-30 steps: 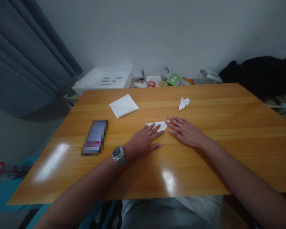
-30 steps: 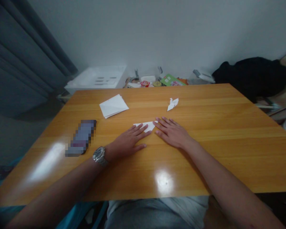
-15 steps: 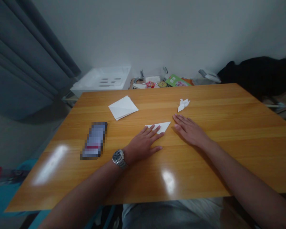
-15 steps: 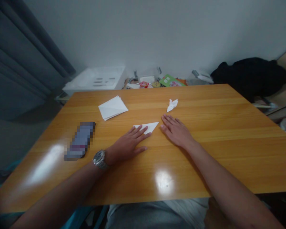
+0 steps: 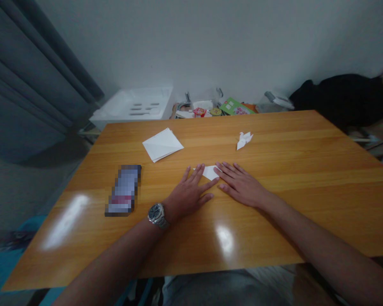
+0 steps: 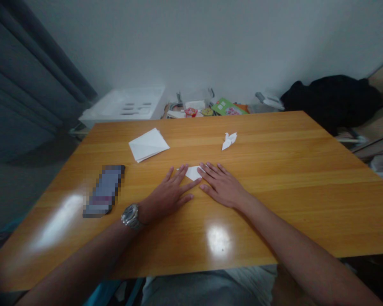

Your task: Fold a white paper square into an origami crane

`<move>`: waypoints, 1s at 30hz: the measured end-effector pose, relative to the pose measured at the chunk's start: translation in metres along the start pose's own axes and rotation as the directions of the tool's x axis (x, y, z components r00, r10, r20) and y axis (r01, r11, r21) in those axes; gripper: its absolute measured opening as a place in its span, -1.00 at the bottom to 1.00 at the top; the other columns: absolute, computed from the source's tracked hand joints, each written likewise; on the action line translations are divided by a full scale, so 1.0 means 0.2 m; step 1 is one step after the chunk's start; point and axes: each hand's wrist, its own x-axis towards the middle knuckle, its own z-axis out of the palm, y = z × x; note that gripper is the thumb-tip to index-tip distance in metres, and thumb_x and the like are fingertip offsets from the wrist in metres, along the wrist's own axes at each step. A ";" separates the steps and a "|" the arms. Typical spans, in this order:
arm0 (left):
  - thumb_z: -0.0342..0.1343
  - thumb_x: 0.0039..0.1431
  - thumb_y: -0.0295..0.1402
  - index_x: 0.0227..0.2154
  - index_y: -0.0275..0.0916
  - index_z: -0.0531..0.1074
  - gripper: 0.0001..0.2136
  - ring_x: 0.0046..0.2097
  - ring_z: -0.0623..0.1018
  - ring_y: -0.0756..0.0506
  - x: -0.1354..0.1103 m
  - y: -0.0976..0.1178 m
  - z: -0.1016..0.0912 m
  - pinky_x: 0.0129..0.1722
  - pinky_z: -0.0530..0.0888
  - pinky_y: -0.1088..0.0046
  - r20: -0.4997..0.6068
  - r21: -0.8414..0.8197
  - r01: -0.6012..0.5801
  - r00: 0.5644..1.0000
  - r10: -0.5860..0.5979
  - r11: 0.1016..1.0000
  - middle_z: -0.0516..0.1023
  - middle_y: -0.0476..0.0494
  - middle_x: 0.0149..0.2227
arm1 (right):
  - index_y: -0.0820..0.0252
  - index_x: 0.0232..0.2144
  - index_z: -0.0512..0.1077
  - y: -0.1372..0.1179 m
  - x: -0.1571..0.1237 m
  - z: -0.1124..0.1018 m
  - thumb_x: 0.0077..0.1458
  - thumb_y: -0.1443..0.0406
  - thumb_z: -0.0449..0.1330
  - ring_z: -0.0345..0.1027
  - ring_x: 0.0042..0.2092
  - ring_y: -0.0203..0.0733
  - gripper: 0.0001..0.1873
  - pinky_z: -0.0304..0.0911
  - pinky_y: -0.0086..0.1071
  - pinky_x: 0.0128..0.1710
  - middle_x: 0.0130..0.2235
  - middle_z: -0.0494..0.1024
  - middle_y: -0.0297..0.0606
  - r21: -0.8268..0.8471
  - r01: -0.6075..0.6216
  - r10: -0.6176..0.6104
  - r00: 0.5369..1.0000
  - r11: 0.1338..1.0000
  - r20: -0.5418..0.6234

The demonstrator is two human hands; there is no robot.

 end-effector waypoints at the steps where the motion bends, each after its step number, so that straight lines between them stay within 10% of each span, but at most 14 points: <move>1: -0.13 0.40 -0.02 0.37 0.05 0.06 -0.47 0.45 -0.11 -0.36 0.00 0.00 0.00 0.35 -0.04 -0.16 -0.006 0.002 0.011 1.000 -0.011 1.000 -0.19 -0.26 0.46 | 0.01 0.43 -0.11 0.00 0.00 0.00 0.40 0.00 -0.17 -0.19 0.44 -0.07 -0.35 -0.14 0.03 0.39 0.43 -0.03 -0.22 0.001 0.000 0.000 1.000 1.000 0.000; 30: -0.15 0.43 -0.11 0.36 -0.12 0.08 -0.48 0.44 0.01 -0.20 -0.04 0.04 0.00 0.40 0.02 0.08 -0.026 -0.020 0.022 0.999 -0.022 1.000 0.00 -0.26 0.43 | 0.05 0.42 -0.12 0.03 0.00 -0.04 0.40 -0.01 -0.21 -0.15 0.43 -0.06 -0.34 -0.13 0.06 0.39 0.42 -0.01 -0.29 -0.010 -0.070 0.071 0.996 0.997 0.056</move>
